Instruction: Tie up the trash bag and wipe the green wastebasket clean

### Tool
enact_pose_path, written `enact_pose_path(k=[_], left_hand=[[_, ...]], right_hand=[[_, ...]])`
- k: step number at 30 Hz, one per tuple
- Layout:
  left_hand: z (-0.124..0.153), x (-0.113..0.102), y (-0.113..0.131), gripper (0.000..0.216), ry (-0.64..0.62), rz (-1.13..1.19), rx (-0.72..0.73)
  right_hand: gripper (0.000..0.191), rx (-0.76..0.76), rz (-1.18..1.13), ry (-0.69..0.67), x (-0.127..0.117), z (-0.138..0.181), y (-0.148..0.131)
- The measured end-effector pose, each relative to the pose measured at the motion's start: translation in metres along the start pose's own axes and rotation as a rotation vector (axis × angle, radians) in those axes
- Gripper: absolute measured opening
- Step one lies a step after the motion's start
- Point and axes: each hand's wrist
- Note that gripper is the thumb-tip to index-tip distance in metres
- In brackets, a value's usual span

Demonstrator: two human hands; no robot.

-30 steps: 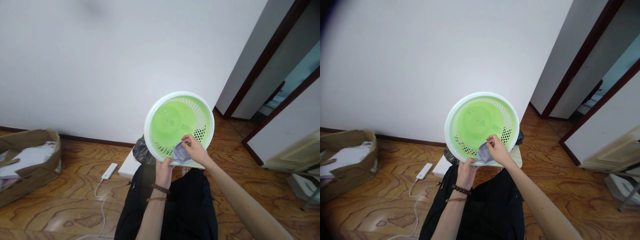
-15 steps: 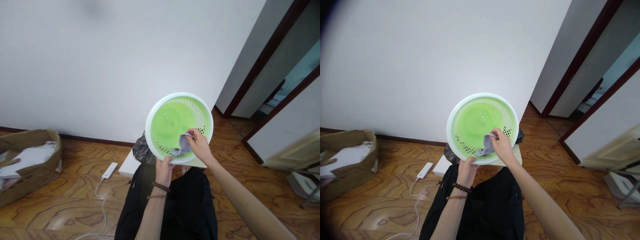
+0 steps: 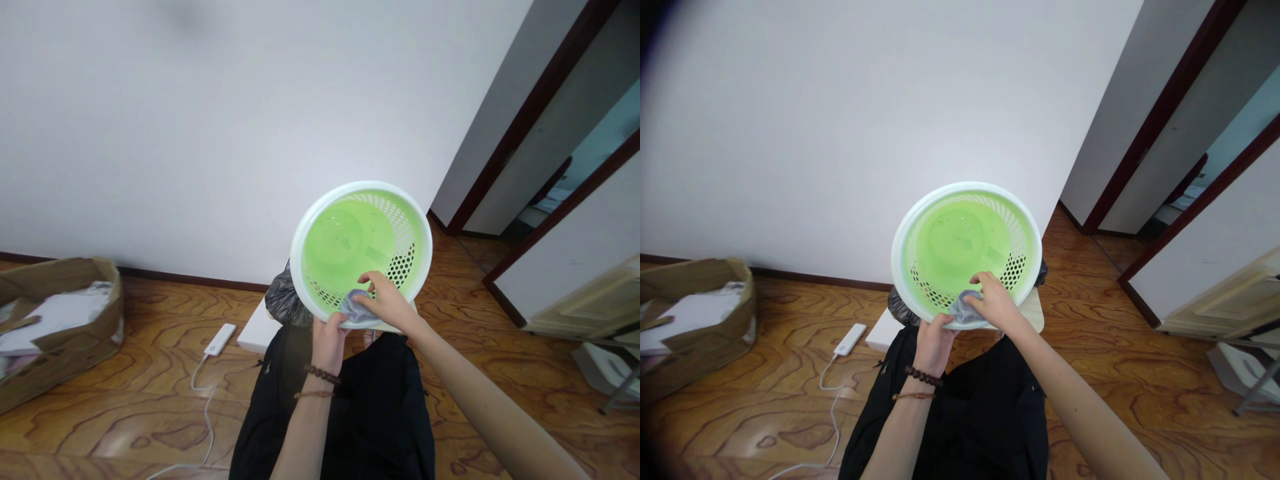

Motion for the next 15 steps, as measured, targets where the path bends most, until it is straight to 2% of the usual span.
enact_pose_path(k=[2, 4, 6, 10, 12, 15], left_hand=[[0.001, 0.002, 0.001, 0.062, 0.002, 0.004, -0.006], [0.001, 0.003, 0.001, 0.062, 0.011, 0.002, -0.011], [0.001, 0.004, 0.001, 0.062, 0.021, 0.001, -0.012], [0.000, 0.002, -0.001, 0.062, 0.035, -0.009, -0.007], [-0.001, -0.001, -0.002, 0.061, 0.039, -0.025, 0.005], [-0.003, -0.006, -0.001, 0.060, 0.055, -0.060, 0.018]], right_hand=[[0.032, -0.044, 0.088, 0.080, 0.002, 0.001, -0.002], [0.025, -0.078, 0.114, 0.079, -0.001, 0.004, -0.004], [0.019, -0.127, 0.106, -0.014, -0.008, 0.008, -0.006], [0.030, -0.302, 0.133, -0.326, -0.021, 0.018, -0.009], [0.030, -0.338, 0.176, -0.378, -0.022, 0.021, -0.009], [0.021, -0.319, 0.206, -0.370, -0.021, 0.020, -0.005]])
Point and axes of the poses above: each hand's wrist, its own z-axis away from the middle knuckle, its own x-axis out of the palm, y = z × x, and after that the axes turned 6 degrees about x, right-handed
